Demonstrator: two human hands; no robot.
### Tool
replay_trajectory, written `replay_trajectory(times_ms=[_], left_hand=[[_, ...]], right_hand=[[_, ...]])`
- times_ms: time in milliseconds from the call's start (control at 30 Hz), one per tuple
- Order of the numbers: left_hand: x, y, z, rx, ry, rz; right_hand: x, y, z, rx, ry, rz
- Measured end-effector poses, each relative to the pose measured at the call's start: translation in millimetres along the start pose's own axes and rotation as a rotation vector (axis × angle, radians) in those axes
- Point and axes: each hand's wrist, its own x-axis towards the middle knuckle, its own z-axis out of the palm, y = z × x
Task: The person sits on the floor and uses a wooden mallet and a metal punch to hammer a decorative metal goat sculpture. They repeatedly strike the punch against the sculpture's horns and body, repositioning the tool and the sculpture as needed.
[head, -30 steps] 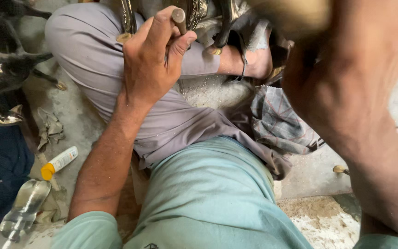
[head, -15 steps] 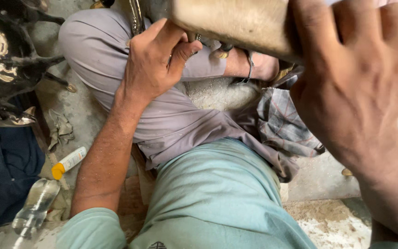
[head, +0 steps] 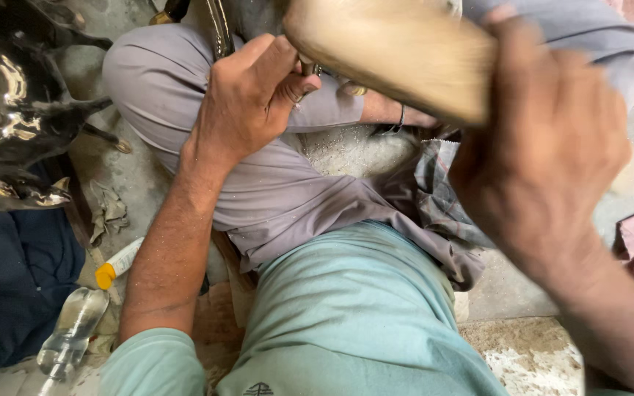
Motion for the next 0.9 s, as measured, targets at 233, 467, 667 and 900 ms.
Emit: replay_trajectory(times_ms=[233, 467, 667, 900], left_hand=[[-17.3, 6.6, -40.5, -0.408, 0.432, -0.084], [-32.3, -9.9, -57.7, -0.399, 0.484, -0.403], [3.6, -33.7, -35.6, 0.087, 0.340, -0.139], [22.8, -25.2, -27.0, -0.436, 0.272, -0.431]], right_hand=[[-56.3, -0.3, 11.4, 0.655, -0.290, 0.481], [-82.2, -38.1, 29.1, 0.587, -0.374, 0.597], [-9.1, -76.6, 45.8, 1.102, -0.181, 0.454], [82.3, -132.6, 100.9, 1.063, -0.191, 0.665]])
